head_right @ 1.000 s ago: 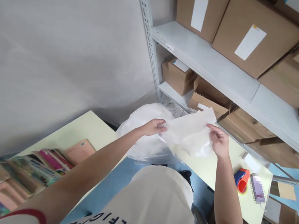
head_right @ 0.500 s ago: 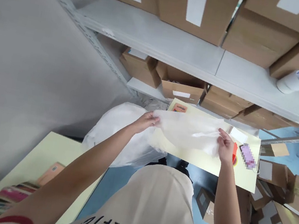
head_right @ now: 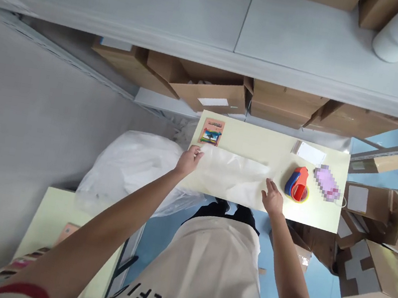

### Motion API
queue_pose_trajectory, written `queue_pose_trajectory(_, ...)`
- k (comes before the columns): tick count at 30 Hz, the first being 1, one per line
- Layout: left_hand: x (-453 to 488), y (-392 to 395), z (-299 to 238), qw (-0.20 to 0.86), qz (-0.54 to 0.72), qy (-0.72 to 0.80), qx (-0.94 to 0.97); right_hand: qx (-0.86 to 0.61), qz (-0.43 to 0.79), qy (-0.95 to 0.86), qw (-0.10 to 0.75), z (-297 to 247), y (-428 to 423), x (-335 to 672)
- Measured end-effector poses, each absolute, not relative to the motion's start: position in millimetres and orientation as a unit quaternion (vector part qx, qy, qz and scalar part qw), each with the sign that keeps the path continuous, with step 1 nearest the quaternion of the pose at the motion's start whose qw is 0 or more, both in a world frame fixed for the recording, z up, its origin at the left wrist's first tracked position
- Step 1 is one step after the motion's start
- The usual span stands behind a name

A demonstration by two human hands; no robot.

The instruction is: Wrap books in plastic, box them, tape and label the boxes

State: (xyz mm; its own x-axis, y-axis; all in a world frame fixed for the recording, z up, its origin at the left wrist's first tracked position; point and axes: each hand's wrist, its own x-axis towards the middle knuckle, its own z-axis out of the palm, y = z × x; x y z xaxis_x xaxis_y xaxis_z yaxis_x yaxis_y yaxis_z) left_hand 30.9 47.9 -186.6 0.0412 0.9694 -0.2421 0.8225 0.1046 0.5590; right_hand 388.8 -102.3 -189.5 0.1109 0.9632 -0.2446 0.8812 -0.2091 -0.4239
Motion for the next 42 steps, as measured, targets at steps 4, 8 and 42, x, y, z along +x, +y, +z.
queue_pose_trajectory(4,49.4,38.6,-204.0,0.264,0.116,0.694,0.660,-0.749,0.226,-0.623,0.031,-204.1,-108.2,387.0)
queue_pose_trajectory(8,78.2,15.6,-201.9,0.189,0.086,0.652,0.729,-0.750,0.173,-0.638,0.022,-206.7,-109.4,376.4)
queue_pose_trajectory(42,25.0,53.0,-239.1,0.346,0.183,0.699,0.598,-0.687,0.473,-0.484,0.264,-212.5,23.2,255.3)
